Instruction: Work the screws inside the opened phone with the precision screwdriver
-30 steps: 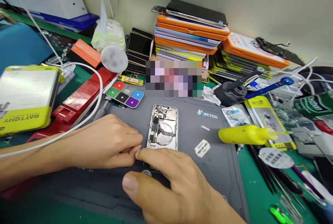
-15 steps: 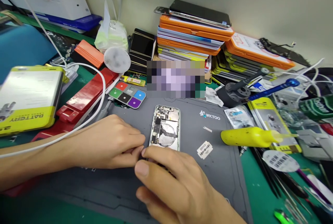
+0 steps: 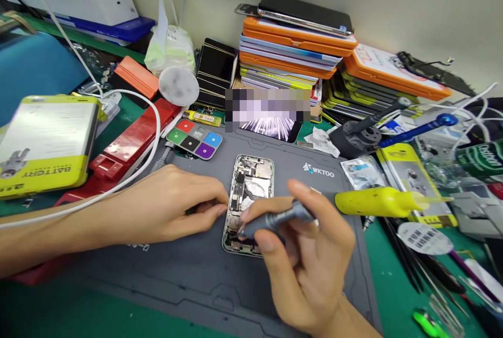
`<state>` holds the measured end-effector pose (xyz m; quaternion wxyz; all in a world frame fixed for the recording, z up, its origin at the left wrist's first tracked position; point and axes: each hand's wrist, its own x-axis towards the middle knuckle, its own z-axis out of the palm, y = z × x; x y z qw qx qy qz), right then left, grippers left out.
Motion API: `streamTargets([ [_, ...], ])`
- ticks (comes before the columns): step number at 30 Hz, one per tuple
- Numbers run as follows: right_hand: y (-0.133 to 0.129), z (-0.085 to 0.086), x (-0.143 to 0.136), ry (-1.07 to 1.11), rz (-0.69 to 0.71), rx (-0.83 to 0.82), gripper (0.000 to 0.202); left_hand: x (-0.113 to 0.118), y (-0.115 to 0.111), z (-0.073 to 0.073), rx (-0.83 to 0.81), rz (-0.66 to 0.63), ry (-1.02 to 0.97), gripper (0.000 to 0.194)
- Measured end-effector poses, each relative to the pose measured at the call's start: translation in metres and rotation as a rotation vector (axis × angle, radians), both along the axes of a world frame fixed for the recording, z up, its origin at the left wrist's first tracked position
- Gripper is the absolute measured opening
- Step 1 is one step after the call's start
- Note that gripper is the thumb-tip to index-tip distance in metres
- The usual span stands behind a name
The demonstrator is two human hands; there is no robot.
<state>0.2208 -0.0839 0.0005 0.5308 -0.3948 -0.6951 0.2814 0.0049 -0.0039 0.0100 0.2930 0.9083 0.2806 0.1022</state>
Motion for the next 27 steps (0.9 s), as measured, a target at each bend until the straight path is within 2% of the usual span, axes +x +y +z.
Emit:
streamTargets([
  [4, 0.0044, -0.0026, -0.0029, 0.211, -0.038, -0.174, 0.054, -0.0021, 0.0003, -0.0032, 0.072, -0.072, -0.009, 0.017],
  [9, 0.0035, -0.004, -0.0034, 0.227, -0.007, -0.234, 0.05, -0.0044, 0.0017, -0.0058, 0.146, -0.183, 0.012, 0.022],
  [27, 0.0066, 0.0014, -0.0056, 0.301, 0.023, -0.39, 0.044, -0.0042, 0.0014, -0.0061, 0.162, -0.23, -0.061, 0.029],
])
